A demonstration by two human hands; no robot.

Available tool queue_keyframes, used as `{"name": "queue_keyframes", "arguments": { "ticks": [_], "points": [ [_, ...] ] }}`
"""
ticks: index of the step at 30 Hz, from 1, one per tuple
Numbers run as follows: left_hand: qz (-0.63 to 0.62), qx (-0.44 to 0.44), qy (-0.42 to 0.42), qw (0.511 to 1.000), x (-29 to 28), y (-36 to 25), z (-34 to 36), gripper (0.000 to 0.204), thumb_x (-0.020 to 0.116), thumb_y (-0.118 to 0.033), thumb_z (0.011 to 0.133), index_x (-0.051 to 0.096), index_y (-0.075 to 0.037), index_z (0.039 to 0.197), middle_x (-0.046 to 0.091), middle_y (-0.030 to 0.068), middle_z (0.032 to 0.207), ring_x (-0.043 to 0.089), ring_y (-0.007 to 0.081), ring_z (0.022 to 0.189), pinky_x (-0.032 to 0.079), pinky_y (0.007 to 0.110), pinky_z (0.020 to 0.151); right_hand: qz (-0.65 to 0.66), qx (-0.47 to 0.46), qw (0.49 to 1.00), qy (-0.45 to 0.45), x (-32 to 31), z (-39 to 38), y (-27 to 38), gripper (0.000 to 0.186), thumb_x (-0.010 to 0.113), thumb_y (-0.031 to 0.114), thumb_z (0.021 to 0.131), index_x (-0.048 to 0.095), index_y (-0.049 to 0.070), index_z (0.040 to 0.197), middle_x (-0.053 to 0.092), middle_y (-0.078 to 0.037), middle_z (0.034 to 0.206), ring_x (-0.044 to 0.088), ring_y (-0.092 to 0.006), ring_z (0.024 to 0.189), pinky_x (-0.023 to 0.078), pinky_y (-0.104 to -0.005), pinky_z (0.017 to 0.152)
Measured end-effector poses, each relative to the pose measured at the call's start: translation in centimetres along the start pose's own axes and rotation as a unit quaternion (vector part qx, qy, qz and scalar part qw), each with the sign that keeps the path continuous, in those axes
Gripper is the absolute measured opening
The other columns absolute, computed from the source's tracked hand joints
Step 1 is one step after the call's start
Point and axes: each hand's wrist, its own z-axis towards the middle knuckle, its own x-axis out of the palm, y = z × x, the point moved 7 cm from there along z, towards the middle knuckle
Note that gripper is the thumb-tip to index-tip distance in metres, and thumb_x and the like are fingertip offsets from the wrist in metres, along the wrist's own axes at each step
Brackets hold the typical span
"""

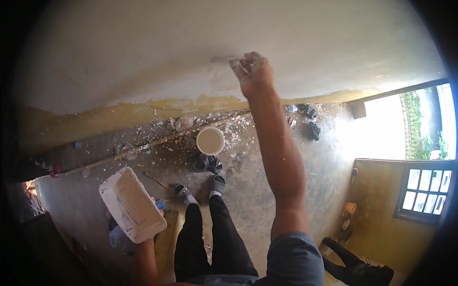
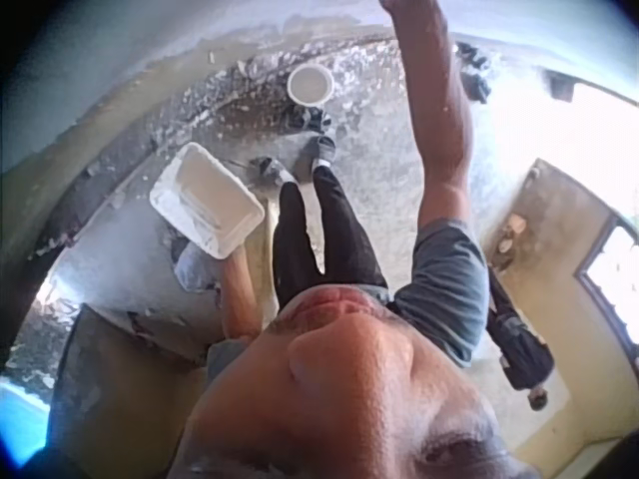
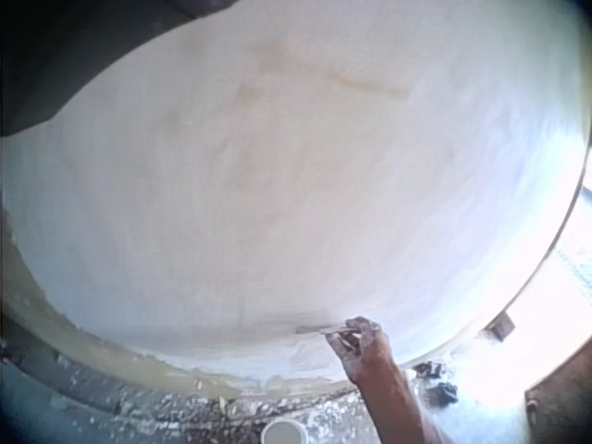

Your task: The person applies a plaster-like compound to a wall using a putty knife and a plastic container. They scoop the material from the container with the tool and smooth it across the surface of the wall repeatedly.

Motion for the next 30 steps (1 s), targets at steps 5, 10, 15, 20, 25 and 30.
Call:
{"name": "queue_keyframes", "arguments": {
  "ticks": [5, 10, 15, 20, 25, 30],
  "points": [
    [-0.004, 0.009, -0.012, 1.0, 0.2, -0.7, -1.7, 0.06, 0.043, -0.047, 0.095, 0.039, -0.008, 0.142, 0.05, 0.0147, 0.136, 0.052, 0.0338, 0.122, 0.044, 0.053, 0.101, -0.038, -0.044, 0.977, 0.206, -1.4, -4.0, 2.9, 0.007, 0.056, 0.004, 0.089, 0.053, -0.002, 0.087, 0.056, -0.016, 0.098, 0.06, -0.0258, 0.086, 0.056, -0.036, 0.091],
    [0.0, 0.019, -0.018, 1.0, -0.3, -2.1, -1.3, 0.06, 0.043, -0.047, 0.095, 0.039, -0.009, 0.142, 0.05, 0.0145, 0.136, 0.051, 0.0336, 0.122, 0.044, 0.052, 0.101, -0.022, 0.127, 0.991, -0.045, -11.6, -1.6, -15.0, 0.025, 0.06, 0.002, 0.087, 0.057, 0.004, 0.111, 0.058, -0.009, 0.106, 0.06, -0.0248, 0.095, 0.056, -0.0485, 0.084],
    [0.018, 0.001, -0.036, 0.999, -2.1, -2.9, -1.3, 0.06, 0.043, -0.047, 0.095, 0.039, -0.009, 0.142, 0.05, 0.0144, 0.136, 0.051, 0.0334, 0.122, 0.044, 0.052, 0.101, 0.105, 0.182, 0.973, -0.098, -14.3, 5.7, -24.3, 0.017, 0.055, 0.0, 0.09, 0.057, 0.005, 0.106, 0.055, -0.006, 0.096, 0.057, -0.0211, 0.088, 0.053, -0.0488, 0.089],
    [0.018, 0.01, -0.045, 0.999, -2.6, -3.7, -2.1, 0.061, 0.043, -0.047, 0.095, 0.039, -0.009, 0.142, 0.049, 0.0142, 0.136, 0.051, 0.0332, 0.122, 0.044, 0.052, 0.101, 0.112, 0.147, 0.98, -0.072, -9.5, 4.6, -21.7, 0.019, 0.057, 0.001, 0.088, 0.056, 0.001, 0.107, 0.055, -0.008, 0.098, 0.057, -0.0228, 0.089, 0.054, -0.0469, 0.089],
    [0.012, 0.012, -0.018, 1.0, -0.7, -3.3, -0.6, 0.061, 0.043, -0.047, 0.095, 0.039, -0.009, 0.142, 0.049, 0.0141, 0.136, 0.051, 0.033, 0.122, 0.044, 0.052, 0.101, 0.1, 0.096, 0.99, -0.024, -5.0, 2.0, -14.8, 0.021, 0.054, 0.002, 0.09, 0.052, -0.001, 0.111, 0.053, -0.011, 0.103, 0.057, -0.0258, 0.093, 0.055, -0.0456, 0.089],
    [0.013, 0.002, -0.002, 1.0, 0.7, -2.8, 0.3, 0.061, 0.043, -0.048, 0.095, 0.039, -0.009, 0.142, 0.049, 0.0139, 0.136, 0.051, 0.0328, 0.123, 0.044, 0.051, 0.101, 0.102, 0.054, 0.993, 0.036, -1.1, 1.1, -9.8, 0.019, 0.053, 0.007, 0.092, 0.053, -0.003, 0.108, 0.053, -0.014, 0.103, 0.055, -0.0275, 0.096, 0.052, -0.048, 0.094]
  ]
}}
